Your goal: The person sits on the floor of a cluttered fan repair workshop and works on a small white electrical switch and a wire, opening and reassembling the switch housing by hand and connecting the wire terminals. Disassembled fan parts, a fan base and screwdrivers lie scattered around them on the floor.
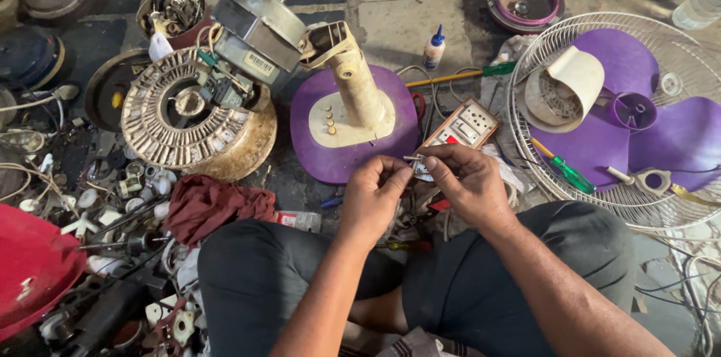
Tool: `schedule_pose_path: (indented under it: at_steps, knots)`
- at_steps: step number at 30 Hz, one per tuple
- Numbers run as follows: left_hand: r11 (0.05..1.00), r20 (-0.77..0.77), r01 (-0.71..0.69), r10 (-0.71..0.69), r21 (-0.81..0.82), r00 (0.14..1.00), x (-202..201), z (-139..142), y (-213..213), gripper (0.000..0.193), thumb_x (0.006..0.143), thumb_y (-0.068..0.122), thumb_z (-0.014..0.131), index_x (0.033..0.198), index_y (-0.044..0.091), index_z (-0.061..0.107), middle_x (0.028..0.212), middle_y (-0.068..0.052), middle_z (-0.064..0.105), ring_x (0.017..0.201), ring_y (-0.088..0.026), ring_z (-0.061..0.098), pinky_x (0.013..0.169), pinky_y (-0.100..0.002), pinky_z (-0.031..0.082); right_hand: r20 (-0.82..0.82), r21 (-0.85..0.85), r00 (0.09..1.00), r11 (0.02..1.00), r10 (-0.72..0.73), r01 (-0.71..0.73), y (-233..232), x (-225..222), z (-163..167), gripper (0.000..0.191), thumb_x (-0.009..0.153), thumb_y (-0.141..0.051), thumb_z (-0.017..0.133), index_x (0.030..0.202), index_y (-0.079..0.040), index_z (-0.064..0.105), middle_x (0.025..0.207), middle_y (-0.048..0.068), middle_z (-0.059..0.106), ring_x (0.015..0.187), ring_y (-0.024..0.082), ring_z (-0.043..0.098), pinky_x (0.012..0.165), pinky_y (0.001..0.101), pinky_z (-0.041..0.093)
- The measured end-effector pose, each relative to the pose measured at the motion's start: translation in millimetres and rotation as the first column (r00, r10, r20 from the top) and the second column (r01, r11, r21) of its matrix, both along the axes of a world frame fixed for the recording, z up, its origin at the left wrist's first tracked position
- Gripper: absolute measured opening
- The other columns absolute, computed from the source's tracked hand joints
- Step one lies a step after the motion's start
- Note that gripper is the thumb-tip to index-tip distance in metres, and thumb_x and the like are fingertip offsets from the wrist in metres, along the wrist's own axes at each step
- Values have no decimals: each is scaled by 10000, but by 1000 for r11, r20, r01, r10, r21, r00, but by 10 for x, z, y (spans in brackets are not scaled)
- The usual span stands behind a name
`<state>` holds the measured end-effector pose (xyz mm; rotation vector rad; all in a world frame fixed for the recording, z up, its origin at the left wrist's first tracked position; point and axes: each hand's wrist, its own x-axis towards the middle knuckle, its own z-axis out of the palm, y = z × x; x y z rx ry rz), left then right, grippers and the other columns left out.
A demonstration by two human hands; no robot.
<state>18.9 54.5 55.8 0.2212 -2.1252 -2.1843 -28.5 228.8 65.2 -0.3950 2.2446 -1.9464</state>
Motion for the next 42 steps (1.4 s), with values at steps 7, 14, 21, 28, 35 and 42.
schedule_pose_path:
  at_steps: [7, 14, 21, 28, 35, 42]
  knots:
    - [997, -105, -41, 47, 63, 993, -21, 65, 12, 186, 928, 28, 690, 1103, 33, 629, 914, -16, 721, 828, -66, 659, 754, -235, 531, 39, -47, 999, 999, 21, -20, -2, -51, -118, 240, 993, -157, 673, 1153, 15, 720, 906, 34, 758, 819, 55, 669, 731, 229, 553]
    - [991, -193, -90, 108, 100, 975, -6, -30, 164, 243, 969, 20, 682, 1210, 1, 669, 991, -29, 734, 892, -73, 670, 830, -241, 555, 55, -121, 998, 992, 40, -33, -34, -39, -101, 215, 996, -134, 660, 1141, 18, 701, 915, 42, 763, 828, 66, 700, 747, 246, 590]
    - [981, -96, -56, 75, 186, 993, -30, -67, 115, 267, 936, 13, 706, 1202, 1, 681, 973, -15, 722, 829, -58, 633, 759, -241, 544, -180, 153, 982, 988, 47, -19, -36, 7, 43, 214, 942, -111, 701, 1121, 5, 722, 927, 51, 791, 845, 73, 734, 761, 249, 598]
    - [989, -148, -116, 128, 91, 981, -9, -60, 158, 172, 967, 70, 707, 1132, 24, 725, 934, 15, 719, 816, -34, 607, 752, -220, 531, -125, 134, 990, 990, 61, -44, -84, -12, 30, 203, 962, -128, 691, 1107, 13, 708, 922, 57, 785, 833, 84, 718, 743, 263, 583]
    - [970, -178, -243, 236, -17, 955, -3, -6, 101, 150, 951, 76, 739, 1093, 29, 737, 879, 20, 717, 735, -25, 586, 667, -218, 514, 214, -50, 946, 970, 244, -239, 95, -137, 43, 311, 1020, -175, 591, 1263, 6, 663, 998, 82, 723, 887, 118, 698, 783, 274, 584]
    - [969, -108, -241, 245, 45, 964, 7, -5, 126, 165, 945, 88, 723, 1101, 32, 728, 882, 17, 730, 645, -15, 557, 556, -206, 473, 235, 30, 935, 960, 264, -279, 129, -186, -39, 410, 947, -109, 643, 1338, 12, 629, 1078, 79, 755, 949, 128, 733, 845, 293, 595]
